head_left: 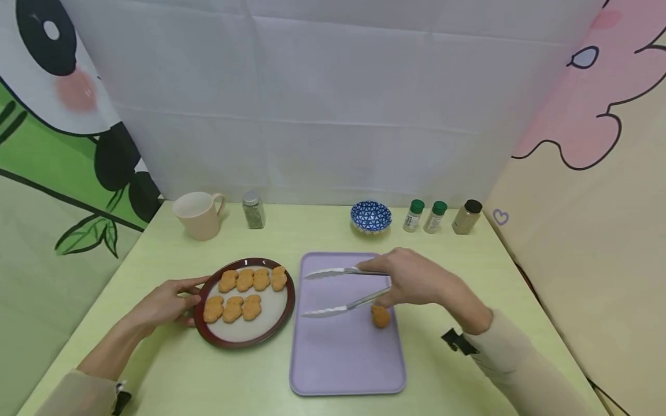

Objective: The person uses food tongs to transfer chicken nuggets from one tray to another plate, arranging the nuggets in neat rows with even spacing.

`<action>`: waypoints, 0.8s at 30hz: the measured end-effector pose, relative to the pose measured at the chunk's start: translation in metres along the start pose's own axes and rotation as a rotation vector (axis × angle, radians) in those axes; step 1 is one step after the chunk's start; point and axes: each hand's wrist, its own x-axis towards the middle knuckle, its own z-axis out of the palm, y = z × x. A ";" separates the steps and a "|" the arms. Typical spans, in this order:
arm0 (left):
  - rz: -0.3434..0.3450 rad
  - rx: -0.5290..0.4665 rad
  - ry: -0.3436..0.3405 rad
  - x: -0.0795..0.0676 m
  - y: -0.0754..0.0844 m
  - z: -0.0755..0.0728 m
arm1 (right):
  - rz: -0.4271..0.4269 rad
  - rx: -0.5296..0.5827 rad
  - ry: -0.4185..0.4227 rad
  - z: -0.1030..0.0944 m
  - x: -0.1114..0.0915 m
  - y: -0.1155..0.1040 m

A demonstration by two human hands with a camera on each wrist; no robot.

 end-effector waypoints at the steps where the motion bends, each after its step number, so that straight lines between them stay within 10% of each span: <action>1: 0.000 0.005 0.000 0.000 0.000 0.000 | 0.018 0.002 -0.008 -0.004 -0.012 0.008; 10: -0.002 0.005 -0.002 0.000 0.000 -0.001 | 0.168 0.008 -0.113 -0.007 -0.080 0.059; 24: -0.017 0.021 -0.001 0.001 0.000 0.000 | 0.202 -0.006 -0.149 0.009 -0.088 0.070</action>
